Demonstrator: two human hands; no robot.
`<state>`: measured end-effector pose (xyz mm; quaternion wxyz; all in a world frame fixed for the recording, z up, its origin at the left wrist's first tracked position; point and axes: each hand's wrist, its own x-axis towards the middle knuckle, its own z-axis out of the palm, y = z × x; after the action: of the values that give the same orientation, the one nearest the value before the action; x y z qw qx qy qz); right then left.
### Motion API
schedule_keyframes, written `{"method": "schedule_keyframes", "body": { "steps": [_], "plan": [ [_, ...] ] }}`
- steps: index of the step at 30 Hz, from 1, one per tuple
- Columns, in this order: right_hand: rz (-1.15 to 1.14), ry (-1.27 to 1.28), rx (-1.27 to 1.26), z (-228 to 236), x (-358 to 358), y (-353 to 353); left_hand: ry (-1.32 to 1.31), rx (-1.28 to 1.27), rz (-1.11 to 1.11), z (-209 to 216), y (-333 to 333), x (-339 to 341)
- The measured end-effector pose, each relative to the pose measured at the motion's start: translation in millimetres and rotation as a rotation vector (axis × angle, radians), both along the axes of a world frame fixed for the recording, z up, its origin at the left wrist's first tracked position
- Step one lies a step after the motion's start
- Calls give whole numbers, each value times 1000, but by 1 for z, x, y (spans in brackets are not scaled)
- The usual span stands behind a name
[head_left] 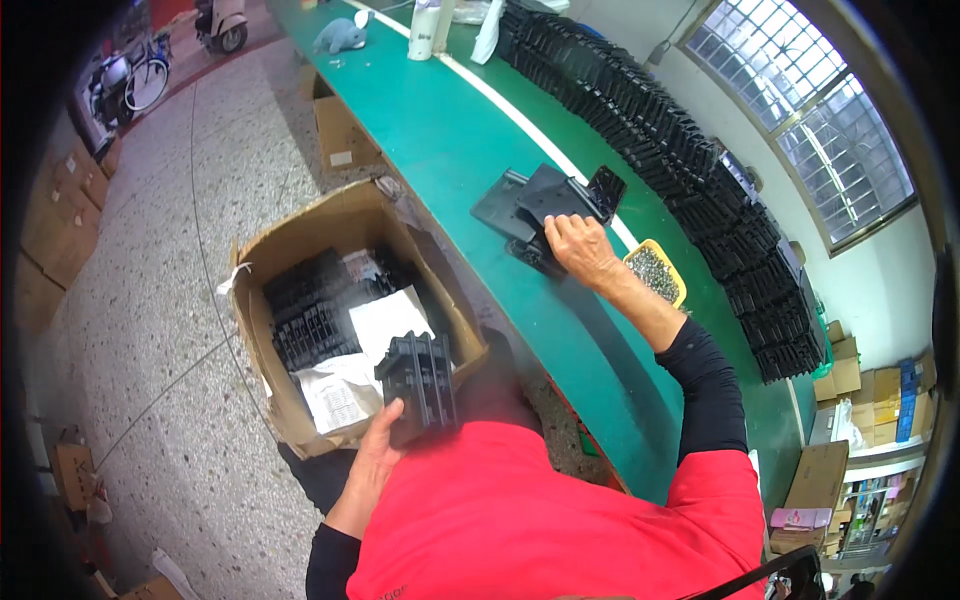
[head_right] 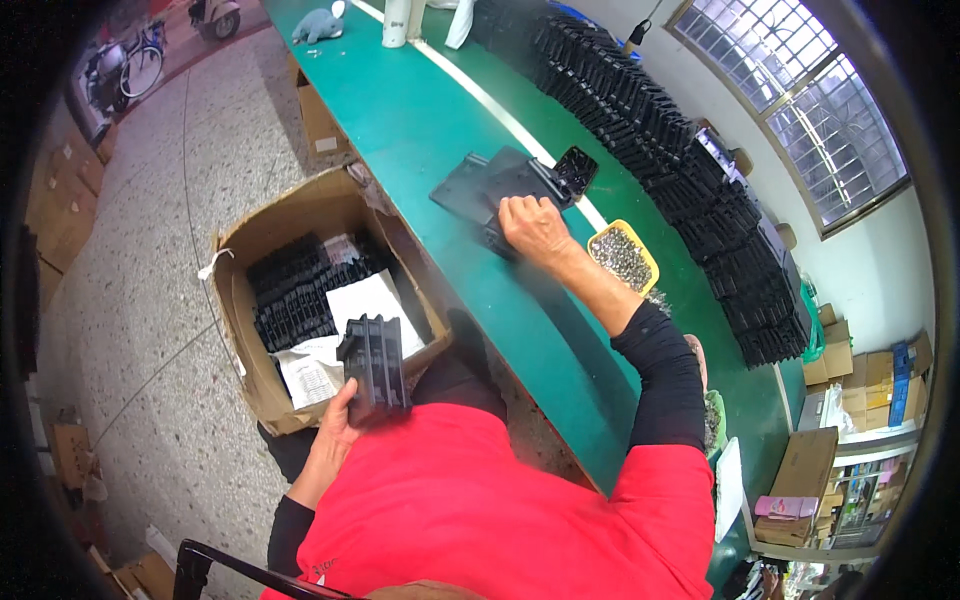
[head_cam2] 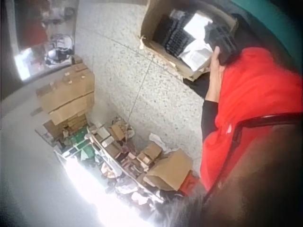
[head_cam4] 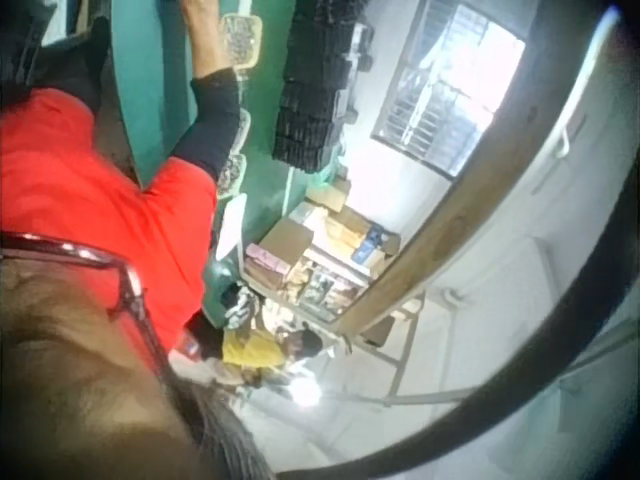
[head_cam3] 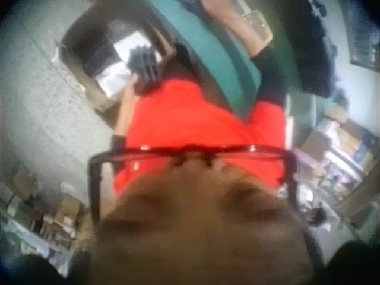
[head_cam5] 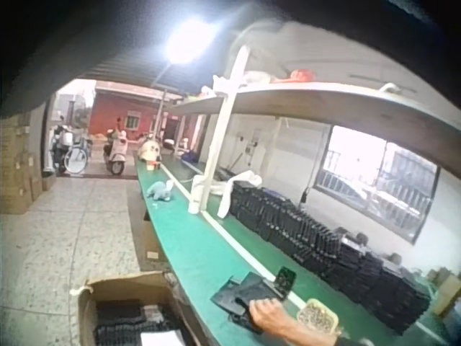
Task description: The person unpacks a cardboard box filled with black plastic components and printed papers. They remove the papers and then take out the plastic parts one by one, placing them on a green workbench. The person handles the items individually, moving them from the box to the table.
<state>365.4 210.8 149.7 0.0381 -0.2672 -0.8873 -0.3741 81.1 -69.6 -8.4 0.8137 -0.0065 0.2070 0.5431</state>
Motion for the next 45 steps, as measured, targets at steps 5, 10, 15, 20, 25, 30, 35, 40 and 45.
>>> {"method": "schedule_keyframes", "body": {
  "steps": [5,10,15,20,25,30,35,40,45],
  "plan": [
    [-57,174,-183,13,-20,-8,22,13,-7,16,-1,-1],
    [-96,310,-392,13,-40,28,27,-2,10,3,2,-4],
    [11,310,-442,-17,-69,73,3,-18,24,20,0,0],
    [-99,226,-622,-17,-87,87,78,-36,80,18,-7,-1],
    [-115,137,-512,-9,-79,87,110,-88,56,9,2,-4],
    [-114,168,-475,-8,-62,83,64,1,3,23,24,-3],
    [-108,244,-470,-12,-46,81,171,55,-23,51,60,-10],
    [-77,427,-477,-14,-37,80,456,267,14,103,127,-21],
    [-118,520,-519,-20,-23,79,704,313,-31,143,214,-27]
  ]
}}
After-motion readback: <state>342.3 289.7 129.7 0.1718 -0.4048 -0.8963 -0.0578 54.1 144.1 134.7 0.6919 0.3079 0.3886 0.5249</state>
